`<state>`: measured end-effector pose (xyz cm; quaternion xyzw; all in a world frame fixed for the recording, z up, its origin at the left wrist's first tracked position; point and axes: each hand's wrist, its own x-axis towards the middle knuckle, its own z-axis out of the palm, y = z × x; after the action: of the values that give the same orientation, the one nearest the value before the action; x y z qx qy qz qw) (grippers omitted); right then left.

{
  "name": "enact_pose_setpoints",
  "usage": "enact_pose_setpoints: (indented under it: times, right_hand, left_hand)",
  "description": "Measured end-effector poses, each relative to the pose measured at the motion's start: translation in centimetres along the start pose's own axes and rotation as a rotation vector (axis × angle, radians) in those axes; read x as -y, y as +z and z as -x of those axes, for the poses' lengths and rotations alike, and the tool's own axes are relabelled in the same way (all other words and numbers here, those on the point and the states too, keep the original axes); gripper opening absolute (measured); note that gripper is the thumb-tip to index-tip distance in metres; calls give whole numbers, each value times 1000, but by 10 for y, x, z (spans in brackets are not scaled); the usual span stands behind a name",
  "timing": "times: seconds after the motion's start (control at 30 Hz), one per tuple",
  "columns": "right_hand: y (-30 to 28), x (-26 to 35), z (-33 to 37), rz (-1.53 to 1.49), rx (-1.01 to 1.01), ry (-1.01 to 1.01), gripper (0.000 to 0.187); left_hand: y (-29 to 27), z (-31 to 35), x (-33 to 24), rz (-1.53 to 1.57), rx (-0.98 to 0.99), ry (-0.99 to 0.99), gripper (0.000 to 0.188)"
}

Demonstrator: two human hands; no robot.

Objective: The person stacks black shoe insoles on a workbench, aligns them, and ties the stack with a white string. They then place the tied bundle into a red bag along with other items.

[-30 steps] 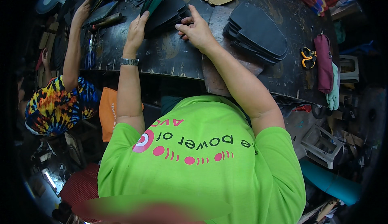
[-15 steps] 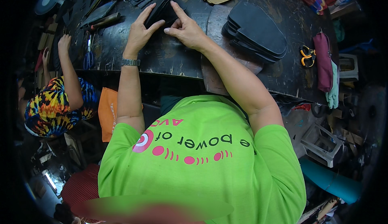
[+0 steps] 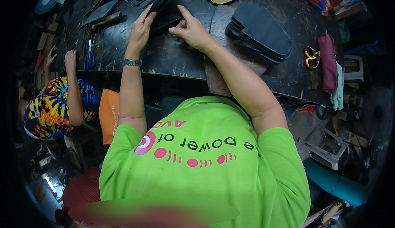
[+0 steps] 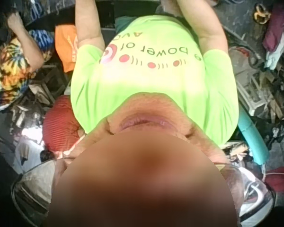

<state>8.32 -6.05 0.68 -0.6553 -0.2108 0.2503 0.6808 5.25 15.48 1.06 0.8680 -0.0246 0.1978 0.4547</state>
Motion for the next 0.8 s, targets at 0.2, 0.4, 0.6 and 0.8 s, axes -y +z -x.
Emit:
enact_pose_setpoints:
  times: [0.2,0.4,0.6,0.8]
  right_hand:
    - [-5,4,-3,-303,82,103,69]
    - [-4,14,-10,-422,-31,234,33]
    - [8,29,-31,-404,-279,318,24]
    - [24,44,-4,-350,-265,42,13]
  left_hand:
    - [2,5,-2,-259,48,169,59]
    - [6,12,-4,-416,19,255,67]
    - [3,11,-7,-349,31,256,63]
    - [-22,17,-44,-169,-180,292,62]
